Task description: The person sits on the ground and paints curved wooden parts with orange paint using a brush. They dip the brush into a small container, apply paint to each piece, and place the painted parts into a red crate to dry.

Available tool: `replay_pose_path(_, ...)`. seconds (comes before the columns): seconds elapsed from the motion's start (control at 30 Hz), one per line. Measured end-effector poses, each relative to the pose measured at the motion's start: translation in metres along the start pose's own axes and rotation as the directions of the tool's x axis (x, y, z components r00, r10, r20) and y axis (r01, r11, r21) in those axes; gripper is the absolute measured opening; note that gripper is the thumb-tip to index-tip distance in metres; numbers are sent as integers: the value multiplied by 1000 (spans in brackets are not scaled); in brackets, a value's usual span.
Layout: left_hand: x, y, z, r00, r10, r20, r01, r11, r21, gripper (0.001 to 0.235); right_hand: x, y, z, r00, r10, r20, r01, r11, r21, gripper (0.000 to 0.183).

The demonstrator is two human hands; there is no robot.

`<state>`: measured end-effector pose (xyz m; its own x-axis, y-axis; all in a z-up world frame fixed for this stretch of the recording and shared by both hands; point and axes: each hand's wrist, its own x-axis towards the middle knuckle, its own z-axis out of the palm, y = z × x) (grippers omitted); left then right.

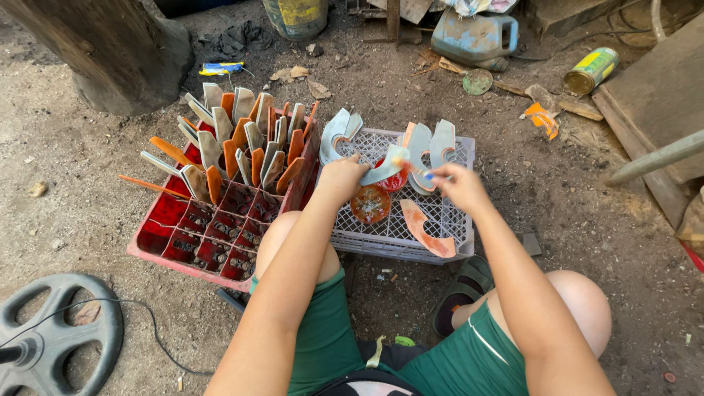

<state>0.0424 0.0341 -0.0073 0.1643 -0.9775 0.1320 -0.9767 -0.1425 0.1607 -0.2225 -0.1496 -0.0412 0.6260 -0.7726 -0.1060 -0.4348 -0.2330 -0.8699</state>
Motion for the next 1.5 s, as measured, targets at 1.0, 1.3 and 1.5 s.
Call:
replay_pose_path(1.0, 15, 4, 16, 936, -350, -29, 347, 935, -75, 22, -16, -57, -22, 999, 36, 18, -41, 894, 447, 29)
replay_pose_path(1.3, 5, 24, 5, 966, -258, -31, 257, 966, -41, 33, -42, -61, 34, 937, -311, -157, 210, 863, -459, 21)
replay_pose_path(1.5, -8, 14, 9, 980, -99, -173, 115, 990, 82, 40, -7, -26, -3, 928, -143, -345, -41, 879, -475, 20)
